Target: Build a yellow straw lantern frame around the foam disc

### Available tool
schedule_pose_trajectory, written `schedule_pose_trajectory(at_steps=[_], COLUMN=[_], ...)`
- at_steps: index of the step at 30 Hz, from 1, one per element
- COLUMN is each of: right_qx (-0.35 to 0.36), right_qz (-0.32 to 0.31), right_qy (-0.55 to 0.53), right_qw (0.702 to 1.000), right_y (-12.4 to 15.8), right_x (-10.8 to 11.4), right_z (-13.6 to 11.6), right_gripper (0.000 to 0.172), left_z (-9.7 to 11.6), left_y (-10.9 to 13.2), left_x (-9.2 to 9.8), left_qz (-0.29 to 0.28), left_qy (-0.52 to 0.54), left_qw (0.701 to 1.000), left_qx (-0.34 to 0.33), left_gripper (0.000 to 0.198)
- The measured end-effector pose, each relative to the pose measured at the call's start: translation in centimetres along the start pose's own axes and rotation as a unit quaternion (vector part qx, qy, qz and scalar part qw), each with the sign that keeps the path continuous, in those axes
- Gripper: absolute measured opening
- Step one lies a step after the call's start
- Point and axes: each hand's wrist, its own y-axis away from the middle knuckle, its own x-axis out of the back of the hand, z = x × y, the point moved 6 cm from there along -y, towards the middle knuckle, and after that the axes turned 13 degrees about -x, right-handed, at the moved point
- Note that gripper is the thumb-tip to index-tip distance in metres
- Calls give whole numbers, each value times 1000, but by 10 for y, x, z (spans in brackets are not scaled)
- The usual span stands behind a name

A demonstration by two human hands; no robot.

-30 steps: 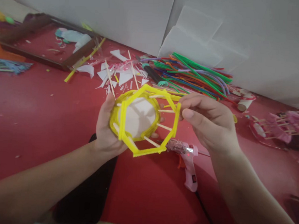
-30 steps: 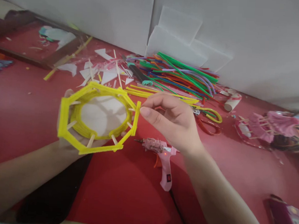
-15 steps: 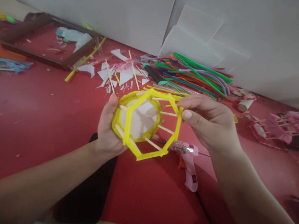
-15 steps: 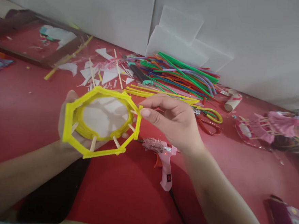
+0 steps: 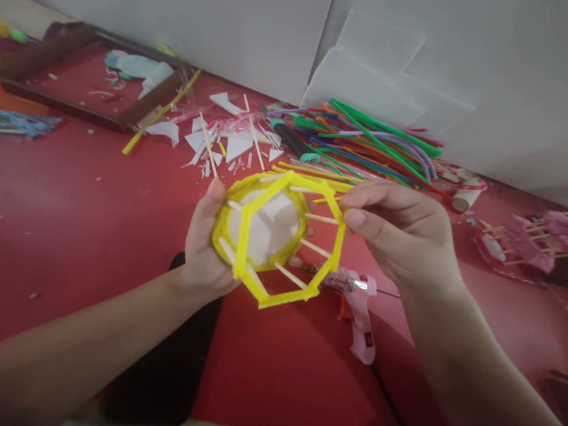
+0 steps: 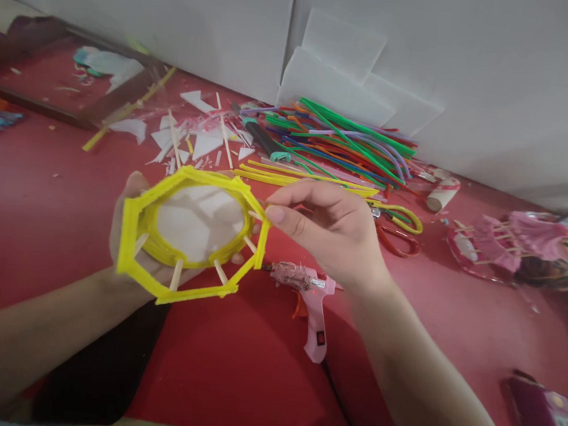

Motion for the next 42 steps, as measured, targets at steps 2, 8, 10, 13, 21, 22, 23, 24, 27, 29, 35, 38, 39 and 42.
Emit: schedule_pose_trajectory(at_steps=[2,8,10,13,21,22,23,24,27,29,35,38,39,42], right_qx=[3,22,29,33,24,24,24,24,18,16,270,347,352,364], right_qz=[-4,-7,-10,-12,-9,-10,-12,-13,-12,1,121,107,104,98], right_qy=[-3,13,18,15,0,-1,0,-3,-40,-64,170,316,341,368], right_qw=[1000,1000,999,999,1000,1000,1000,1000,999,998,940,876,865,850], right_y=[0,0,0,0,0,0,-1,-1,-1,-1,24,33,34,36], right_x=[1,1,1,0,-1,-2,-2,-1,2,6,8,-8,-11,-19], right_z=[0,1,0,-2,-3,-3,-3,-3,-2,-3,-42,-52,-53,-52], right_gripper=[8,5,5,4,10,10,10,9,9,13,17,17,16,14], left_z=[0,4,4,4,5,5,5,5,3,1,-6,-6,-5,-5], left_y=[0,0,0,1,0,1,1,1,1,0,-2,-1,-1,-1], left_x=[0,-4,-5,-5,-9,-8,-8,-9,-9,-7,6,10,10,7], left_qz=[3,19,34,58,80,85,87,86,74,61,-1,-32,-36,-40], left_qy=[1,2,1,-2,-14,-18,-20,-21,-2,23,95,110,113,112], left_qw=[1000,1000,999,998,996,996,995,995,996,996,986,983,982,983], left_qx=[1,7,14,25,35,37,38,40,50,61,136,147,145,140], left_gripper=[69,68,68,71,75,73,73,73,74,75,69,61,60,59])
